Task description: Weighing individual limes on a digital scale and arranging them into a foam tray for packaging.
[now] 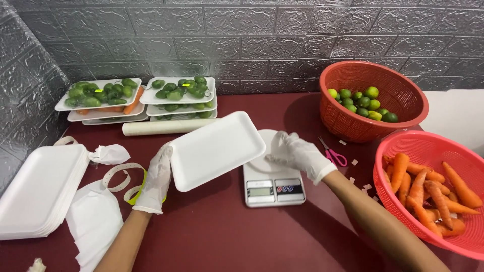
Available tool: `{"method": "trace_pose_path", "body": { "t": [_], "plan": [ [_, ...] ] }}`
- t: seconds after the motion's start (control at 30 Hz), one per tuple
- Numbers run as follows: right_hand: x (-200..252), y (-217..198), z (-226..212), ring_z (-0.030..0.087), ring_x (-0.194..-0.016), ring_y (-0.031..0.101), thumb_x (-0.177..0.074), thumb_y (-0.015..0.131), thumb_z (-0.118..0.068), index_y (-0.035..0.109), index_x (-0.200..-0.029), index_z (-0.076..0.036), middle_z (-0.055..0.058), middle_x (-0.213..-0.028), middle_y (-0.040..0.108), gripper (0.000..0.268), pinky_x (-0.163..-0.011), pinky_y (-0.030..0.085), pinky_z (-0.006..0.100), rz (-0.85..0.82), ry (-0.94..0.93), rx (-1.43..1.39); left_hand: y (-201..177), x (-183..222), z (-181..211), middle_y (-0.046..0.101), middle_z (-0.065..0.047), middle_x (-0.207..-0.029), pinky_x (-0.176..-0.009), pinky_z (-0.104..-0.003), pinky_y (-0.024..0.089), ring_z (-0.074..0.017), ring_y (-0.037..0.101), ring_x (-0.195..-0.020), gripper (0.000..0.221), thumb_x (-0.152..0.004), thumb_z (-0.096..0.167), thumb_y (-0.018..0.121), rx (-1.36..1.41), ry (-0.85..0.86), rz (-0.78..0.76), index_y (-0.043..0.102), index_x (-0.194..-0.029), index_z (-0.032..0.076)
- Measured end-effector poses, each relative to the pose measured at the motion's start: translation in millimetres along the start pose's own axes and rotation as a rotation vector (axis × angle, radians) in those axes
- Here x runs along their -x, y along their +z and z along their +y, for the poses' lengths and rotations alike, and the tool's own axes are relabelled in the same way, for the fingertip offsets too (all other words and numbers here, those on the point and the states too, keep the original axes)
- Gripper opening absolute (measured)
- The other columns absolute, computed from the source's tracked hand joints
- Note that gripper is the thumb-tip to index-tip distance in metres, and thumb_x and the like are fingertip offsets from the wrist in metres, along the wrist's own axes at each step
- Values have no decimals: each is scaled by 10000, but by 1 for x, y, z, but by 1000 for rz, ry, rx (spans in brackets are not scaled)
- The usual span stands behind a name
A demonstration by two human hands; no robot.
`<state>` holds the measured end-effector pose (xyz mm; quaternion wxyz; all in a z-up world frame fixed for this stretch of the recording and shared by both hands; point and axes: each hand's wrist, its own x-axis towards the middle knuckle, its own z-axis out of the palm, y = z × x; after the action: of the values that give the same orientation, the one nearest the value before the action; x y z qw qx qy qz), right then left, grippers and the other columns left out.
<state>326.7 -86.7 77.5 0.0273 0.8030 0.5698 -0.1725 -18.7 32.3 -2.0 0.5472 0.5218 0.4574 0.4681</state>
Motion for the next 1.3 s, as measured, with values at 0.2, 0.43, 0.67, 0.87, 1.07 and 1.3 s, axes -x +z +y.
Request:
{"method": "trace_pose_path", "body": {
  "t": [0.2,0.43,0.67,0.87,1.07,1.3],
  "plan": [
    [20,-3,1,269,-1388,550,-990,381,-644,334,-1592,-376,54,-1470,567,661,-1138,483,473,-82,25,-305,-6,-17,-39,603,-100,-1124,-950,-372,569,-197,602,-1037,478,-1087,448,507,61,-2,-29,600,-1400,99],
    [20,7,4,231,-760,721,-948,602,-524,518,-1503,-58,164,-944,746,730,-721,599,354,36,-81,-1027,30,28,9,611,-138,-1346,-1113,-406,478,-211,571,-1222,528,-1083,398,433,-58,2,-185,520,-1534,138],
    [8,26,27,154,-659,658,-889,811,-263,605,-1400,-36,83,-850,700,596,-542,583,282,150,-95,-1136,44,37,13,637,-188,-1051,-614,-329,684,-259,730,-874,734,-1028,221,518,43,-103,-530,142,-1653,143],
    [2,44,52,146,-624,663,-908,785,-244,622,-1354,-31,82,-835,707,521,-492,576,262,186,-81,-1218,44,39,0,679,-209,-1153,-626,-331,665,-238,718,-909,925,-943,44,633,-101,-113,-559,89,-1667,232],
    [6,51,59,164,-548,655,-889,793,-234,620,-1333,-6,100,-802,696,529,-414,555,261,229,-72,-1186,48,40,-9,711,-210,-1102,-633,-342,657,-263,760,-846,827,-991,89,579,-128,-135,-572,112,-1660,222],
    [2,42,58,242,-631,685,-892,775,-345,508,-1473,-9,209,-990,726,722,-414,553,303,181,26,-1078,44,46,14,730,-163,-1090,-629,-335,641,-251,773,-793,752,-993,174,594,-274,-127,-463,231,-1650,218]
  ]
}}
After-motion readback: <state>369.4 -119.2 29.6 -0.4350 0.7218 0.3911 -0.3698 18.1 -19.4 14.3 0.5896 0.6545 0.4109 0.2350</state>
